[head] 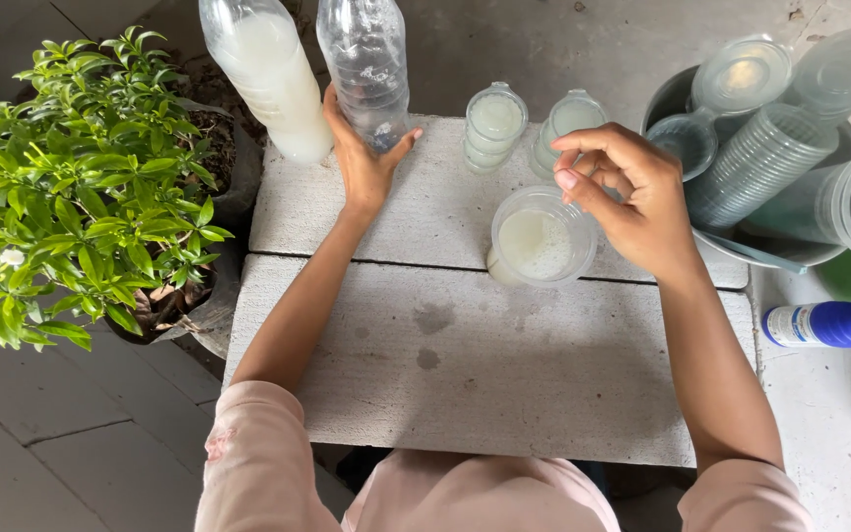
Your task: Preparing a liquid fertilizer mixture by pouring base liquid from large bottles into cups, adding a blue additive with a spoon, and stirring.
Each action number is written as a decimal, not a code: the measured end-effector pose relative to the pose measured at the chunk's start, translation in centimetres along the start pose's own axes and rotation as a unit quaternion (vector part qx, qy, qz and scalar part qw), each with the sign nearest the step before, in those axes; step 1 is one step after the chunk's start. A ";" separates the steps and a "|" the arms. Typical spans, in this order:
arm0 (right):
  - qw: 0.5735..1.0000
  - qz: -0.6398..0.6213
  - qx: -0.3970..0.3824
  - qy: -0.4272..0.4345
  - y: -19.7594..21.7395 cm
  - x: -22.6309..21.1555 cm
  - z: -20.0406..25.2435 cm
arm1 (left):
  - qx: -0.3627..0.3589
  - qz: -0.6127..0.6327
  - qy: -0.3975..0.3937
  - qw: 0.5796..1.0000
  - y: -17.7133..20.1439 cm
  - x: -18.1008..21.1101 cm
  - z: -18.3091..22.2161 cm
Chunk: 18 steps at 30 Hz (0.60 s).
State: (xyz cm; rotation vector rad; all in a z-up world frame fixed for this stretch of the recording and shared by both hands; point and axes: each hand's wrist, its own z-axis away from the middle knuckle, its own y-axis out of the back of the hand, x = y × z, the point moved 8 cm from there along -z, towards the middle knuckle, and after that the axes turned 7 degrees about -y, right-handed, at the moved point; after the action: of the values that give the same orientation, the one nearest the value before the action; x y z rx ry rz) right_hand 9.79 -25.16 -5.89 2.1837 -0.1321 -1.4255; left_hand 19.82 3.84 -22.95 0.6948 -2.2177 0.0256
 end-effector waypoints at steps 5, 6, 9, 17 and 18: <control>1.000 -0.002 -0.013 -0.001 0.0 0.0 0.3 | 0.000 -0.035 -0.022 0.999 0.2 0.3 0.3; 1.000 -0.002 -0.013 -0.001 0.1 0.2 0.3 | -0.001 -0.035 -0.022 0.999 0.2 0.1 0.4; 1.000 0.006 -0.026 0.014 0.1 0.2 0.5 | -0.007 -0.035 -0.041 0.999 0.1 -0.1 0.6; 0.999 0.020 -0.042 0.016 -0.1 0.2 0.6 | -0.013 -0.045 -0.056 0.997 -0.1 -0.1 0.8; 0.999 0.020 -0.042 0.016 -0.1 0.2 0.6 | -0.013 -0.045 -0.056 0.997 -0.1 -0.2 0.8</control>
State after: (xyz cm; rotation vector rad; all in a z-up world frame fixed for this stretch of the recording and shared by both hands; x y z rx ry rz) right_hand 9.31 -25.43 -6.31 2.1228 -0.1028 -1.3500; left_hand 19.39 3.65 -23.68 0.7993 -2.2870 -0.0889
